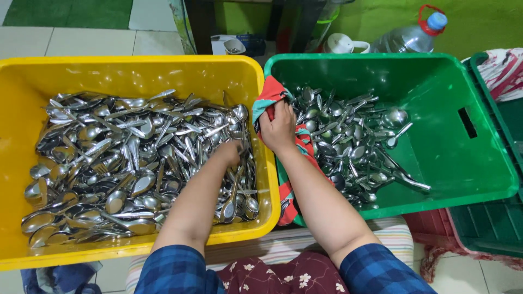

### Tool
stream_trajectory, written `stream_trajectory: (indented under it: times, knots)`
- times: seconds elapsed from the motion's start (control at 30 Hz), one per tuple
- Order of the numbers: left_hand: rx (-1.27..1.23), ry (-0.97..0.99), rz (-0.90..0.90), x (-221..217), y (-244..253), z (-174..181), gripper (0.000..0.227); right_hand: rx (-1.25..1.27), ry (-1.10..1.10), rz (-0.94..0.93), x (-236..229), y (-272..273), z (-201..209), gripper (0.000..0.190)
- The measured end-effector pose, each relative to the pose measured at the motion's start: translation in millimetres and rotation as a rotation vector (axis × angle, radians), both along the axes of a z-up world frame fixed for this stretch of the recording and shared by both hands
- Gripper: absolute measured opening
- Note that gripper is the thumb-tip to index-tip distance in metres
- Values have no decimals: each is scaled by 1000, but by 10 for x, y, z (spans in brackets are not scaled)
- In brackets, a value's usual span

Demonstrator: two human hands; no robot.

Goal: The person is wiping and polishing a large number of metal spoons with a patterned cloth.

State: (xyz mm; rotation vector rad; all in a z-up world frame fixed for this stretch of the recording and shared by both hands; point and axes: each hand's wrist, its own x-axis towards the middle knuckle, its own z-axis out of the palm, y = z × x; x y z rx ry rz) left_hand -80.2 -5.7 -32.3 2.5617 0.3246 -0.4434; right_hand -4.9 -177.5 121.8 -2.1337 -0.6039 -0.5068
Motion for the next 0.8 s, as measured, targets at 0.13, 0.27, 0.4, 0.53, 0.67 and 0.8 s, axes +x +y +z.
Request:
stream_trajectory:
  times: [0.13, 0.27, 0.4, 0.53, 0.67, 0.8]
  knots:
    - [-29, 71, -86, 49, -16, 195, 37, -12, -20, -5, 45, 0, -73, 39]
    - [-76, 179, -118, 25, -2, 63, 52, -17, -3, -8, -11, -4, 1, 38]
    - [-240, 164, -32, 193, 241, -587, 43, -29, 17, -3, 16, 6, -18, 38]
    - [-294, 42, 29, -11, 105, 117, 41, -17, 23, 7, 0, 14, 16, 37]
    - [-447, -231, 240, -104, 21, 975, 26, -11, 33, -13, -20, 10, 21, 37]
    - [-642, -404, 452, -92, -10, 1136, 29, -2, 39, -16, -24, 20, 2, 37]
